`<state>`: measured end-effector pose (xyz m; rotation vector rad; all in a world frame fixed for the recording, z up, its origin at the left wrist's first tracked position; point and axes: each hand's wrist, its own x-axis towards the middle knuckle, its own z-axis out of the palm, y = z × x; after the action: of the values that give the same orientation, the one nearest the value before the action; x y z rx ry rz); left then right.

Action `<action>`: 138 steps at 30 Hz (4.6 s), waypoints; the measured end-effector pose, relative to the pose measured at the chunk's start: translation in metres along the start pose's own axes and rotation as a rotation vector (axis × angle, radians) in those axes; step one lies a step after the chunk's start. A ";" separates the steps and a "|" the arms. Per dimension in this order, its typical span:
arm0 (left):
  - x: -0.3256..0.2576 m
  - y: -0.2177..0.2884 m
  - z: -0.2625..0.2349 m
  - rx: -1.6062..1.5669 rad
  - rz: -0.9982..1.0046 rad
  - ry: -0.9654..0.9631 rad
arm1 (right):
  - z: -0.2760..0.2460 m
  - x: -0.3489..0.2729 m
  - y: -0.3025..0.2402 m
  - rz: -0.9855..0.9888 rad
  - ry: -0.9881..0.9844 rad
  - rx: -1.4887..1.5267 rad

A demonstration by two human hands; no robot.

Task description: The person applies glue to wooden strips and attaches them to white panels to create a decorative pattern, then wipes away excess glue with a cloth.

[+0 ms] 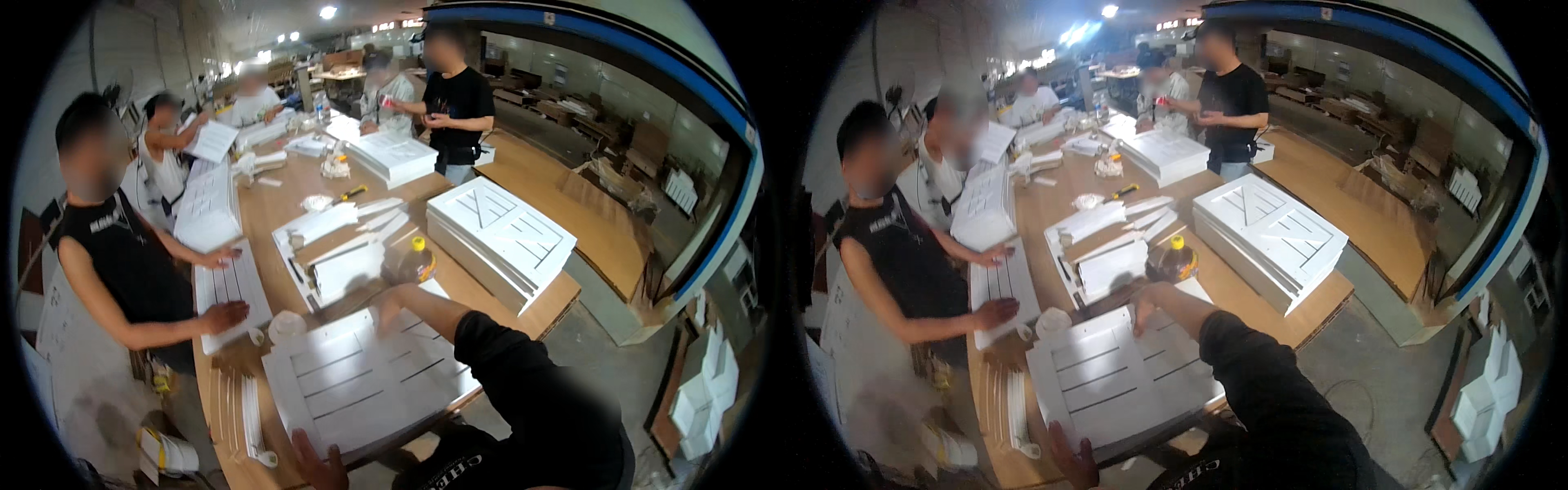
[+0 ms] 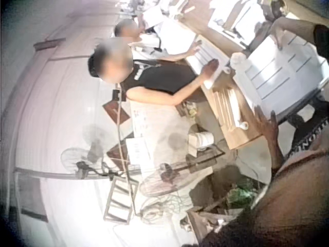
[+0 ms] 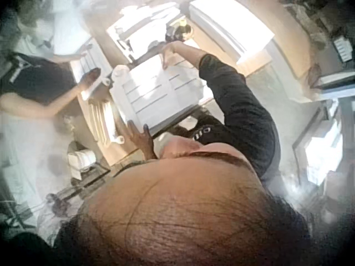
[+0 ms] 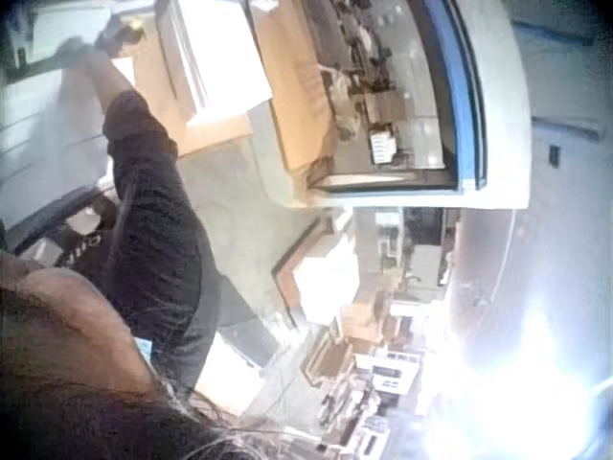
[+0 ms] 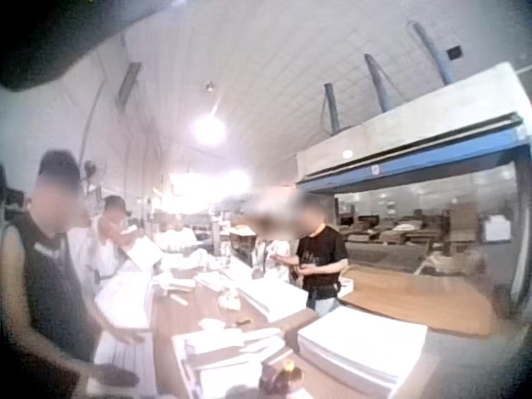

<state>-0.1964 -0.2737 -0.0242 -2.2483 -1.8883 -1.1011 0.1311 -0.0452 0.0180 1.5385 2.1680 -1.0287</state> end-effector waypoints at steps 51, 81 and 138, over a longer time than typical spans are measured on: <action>-0.021 -0.047 0.054 -0.615 -0.555 0.179 | 0.009 0.013 0.037 0.046 -0.062 0.004; -0.030 -0.056 0.069 -0.716 -0.433 0.296 | -0.001 0.007 0.013 0.206 -0.100 0.108; -0.007 -0.097 0.029 -0.775 -0.499 -0.553 | 0.212 -0.130 0.089 0.035 0.825 1.061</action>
<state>-0.2664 -0.2405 -0.0899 -2.7531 -2.7177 -1.6324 0.2275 -0.2678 -0.0871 2.8498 2.0553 -1.9779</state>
